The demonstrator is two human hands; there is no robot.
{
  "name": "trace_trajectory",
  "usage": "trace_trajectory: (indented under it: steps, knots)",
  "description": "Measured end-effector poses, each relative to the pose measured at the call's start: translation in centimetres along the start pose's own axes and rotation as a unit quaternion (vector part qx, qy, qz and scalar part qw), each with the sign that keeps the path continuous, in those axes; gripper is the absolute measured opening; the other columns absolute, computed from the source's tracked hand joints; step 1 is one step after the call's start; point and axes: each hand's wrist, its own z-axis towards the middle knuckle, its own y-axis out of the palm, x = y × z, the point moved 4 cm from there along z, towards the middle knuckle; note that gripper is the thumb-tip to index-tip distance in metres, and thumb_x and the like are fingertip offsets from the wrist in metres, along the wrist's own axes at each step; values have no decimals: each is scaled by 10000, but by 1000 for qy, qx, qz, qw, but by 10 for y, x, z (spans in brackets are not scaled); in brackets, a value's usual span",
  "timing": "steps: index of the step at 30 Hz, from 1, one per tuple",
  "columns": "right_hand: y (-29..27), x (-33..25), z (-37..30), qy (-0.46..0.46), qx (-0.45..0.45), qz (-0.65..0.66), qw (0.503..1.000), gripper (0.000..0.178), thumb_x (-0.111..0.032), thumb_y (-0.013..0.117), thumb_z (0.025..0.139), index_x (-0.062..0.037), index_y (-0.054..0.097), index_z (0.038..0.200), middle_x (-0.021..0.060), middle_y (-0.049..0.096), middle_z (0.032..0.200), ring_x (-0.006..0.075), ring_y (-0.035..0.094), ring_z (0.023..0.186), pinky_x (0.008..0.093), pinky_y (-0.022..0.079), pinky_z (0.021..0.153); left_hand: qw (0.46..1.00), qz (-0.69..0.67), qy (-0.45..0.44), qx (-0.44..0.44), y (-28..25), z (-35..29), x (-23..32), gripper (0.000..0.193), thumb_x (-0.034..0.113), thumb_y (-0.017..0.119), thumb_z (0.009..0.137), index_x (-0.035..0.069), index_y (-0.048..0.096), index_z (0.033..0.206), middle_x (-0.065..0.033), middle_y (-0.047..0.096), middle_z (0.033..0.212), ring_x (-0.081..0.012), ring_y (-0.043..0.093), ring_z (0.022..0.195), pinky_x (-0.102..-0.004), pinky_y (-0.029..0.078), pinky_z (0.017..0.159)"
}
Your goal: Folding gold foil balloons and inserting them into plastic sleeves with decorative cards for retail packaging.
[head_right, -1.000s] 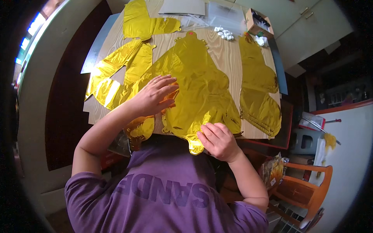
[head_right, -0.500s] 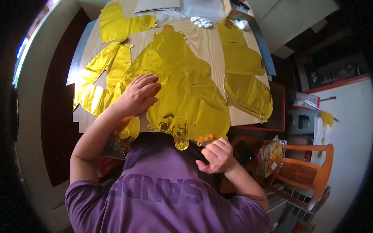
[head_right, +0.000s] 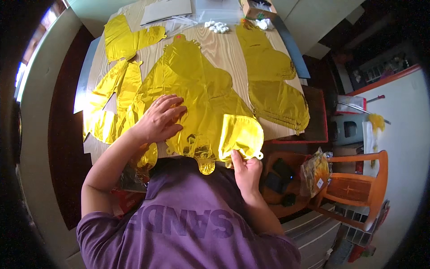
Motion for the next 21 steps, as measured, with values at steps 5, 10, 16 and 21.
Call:
trace_trajectory:
  steps: [5, 10, 16, 21]
  knots:
    - [3, -28, 11, -71, 0, -74, 995, 208, -126, 708, 946, 74, 716, 889, 45, 726, 746, 70, 627, 650, 278, 497, 601, 999, 14, 11, 28, -4, 10, 9, 611, 305, 778, 792, 75, 592, 1326, -201, 534, 1377, -404, 477, 1331, -566, 352, 1130]
    - [4, -25, 2, -82, 49, -71, 993, 117, -64, 727, 909, 48, 702, 930, 60, 741, 802, 100, 683, 706, 294, 527, 638, 1000, 26, 4, -8, 6, 8, 9, 594, 278, 772, 779, 80, 606, 1313, -205, 537, 1380, -412, 488, 1321, -553, 362, 1128]
    - [17, -32, -12, -172, 46, -138, 974, 90, -73, 718, 915, 10, 687, 932, 98, 720, 792, 204, 710, 692, 330, 542, 645, 1000, 19, -6, 3, 3, 4, 8, 574, 253, 759, 778, 89, 613, 1308, -198, 537, 1385, -416, 490, 1319, -548, 364, 1132]
    - [13, -26, -13, -114, 34, -173, 978, 108, -90, 709, 926, 16, 689, 930, 100, 718, 796, 200, 701, 680, 327, 534, 637, 999, 28, -16, -16, 3, 6, 7, 563, 260, 740, 785, 94, 614, 1308, -193, 524, 1402, -416, 475, 1332, -553, 352, 1142]
